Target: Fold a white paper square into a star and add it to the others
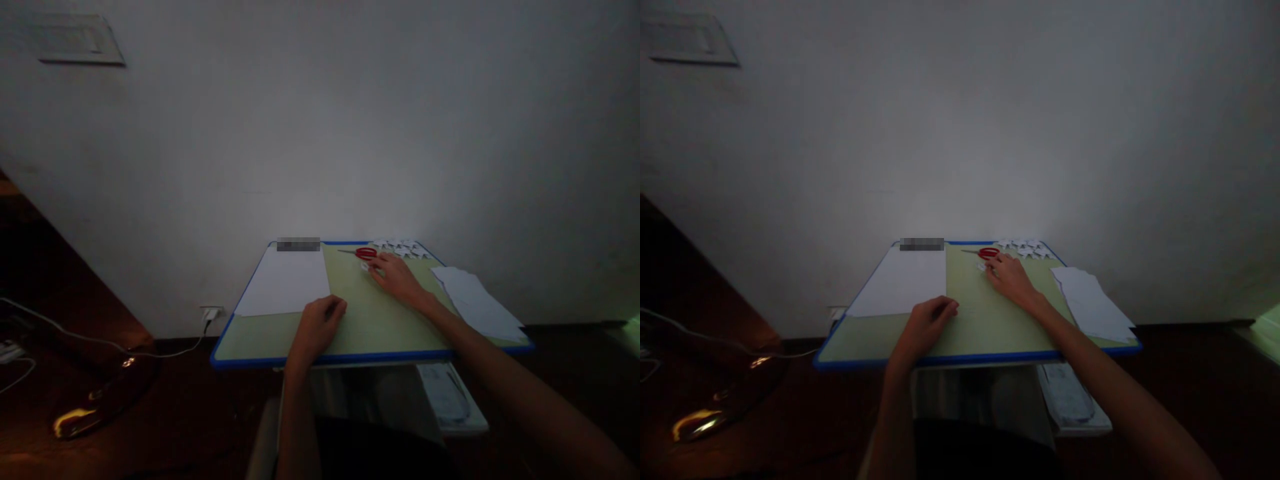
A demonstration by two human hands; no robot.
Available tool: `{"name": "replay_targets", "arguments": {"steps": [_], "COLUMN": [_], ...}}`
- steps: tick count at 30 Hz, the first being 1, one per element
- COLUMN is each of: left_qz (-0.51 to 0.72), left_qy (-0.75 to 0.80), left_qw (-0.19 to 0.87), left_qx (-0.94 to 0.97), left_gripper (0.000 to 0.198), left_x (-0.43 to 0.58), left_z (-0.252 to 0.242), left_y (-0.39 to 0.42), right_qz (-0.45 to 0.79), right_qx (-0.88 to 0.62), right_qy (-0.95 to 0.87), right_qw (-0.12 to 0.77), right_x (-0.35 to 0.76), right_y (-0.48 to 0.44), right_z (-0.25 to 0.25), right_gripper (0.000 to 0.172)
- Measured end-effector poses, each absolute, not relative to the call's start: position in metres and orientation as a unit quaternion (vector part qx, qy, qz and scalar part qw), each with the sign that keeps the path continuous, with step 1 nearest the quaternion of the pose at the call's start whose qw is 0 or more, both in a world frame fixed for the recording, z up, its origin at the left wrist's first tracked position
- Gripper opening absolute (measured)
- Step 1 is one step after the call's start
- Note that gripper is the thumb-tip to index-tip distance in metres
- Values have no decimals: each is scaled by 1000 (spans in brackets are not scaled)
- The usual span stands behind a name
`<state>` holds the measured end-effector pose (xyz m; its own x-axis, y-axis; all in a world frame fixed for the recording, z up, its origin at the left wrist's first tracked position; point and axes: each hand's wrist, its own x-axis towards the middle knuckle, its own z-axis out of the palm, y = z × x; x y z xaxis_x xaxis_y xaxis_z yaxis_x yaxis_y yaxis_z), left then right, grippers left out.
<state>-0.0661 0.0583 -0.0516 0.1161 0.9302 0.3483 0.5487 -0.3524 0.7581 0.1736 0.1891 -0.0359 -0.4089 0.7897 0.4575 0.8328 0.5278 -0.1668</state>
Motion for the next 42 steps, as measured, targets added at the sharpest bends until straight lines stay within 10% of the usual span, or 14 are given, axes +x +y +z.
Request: {"name": "replay_targets", "arguments": {"steps": [42], "left_qz": [418], "left_qy": [520], "left_qw": [227], "left_qx": [710], "left_gripper": [34], "left_x": [-65], "left_z": [-53], "left_y": [60], "right_qz": [-10], "right_qx": [-420], "right_qy": [-880], "right_qw": [221], "right_x": [224], "right_y": [171], "right_z": [-68], "right_gripper": [37]}}
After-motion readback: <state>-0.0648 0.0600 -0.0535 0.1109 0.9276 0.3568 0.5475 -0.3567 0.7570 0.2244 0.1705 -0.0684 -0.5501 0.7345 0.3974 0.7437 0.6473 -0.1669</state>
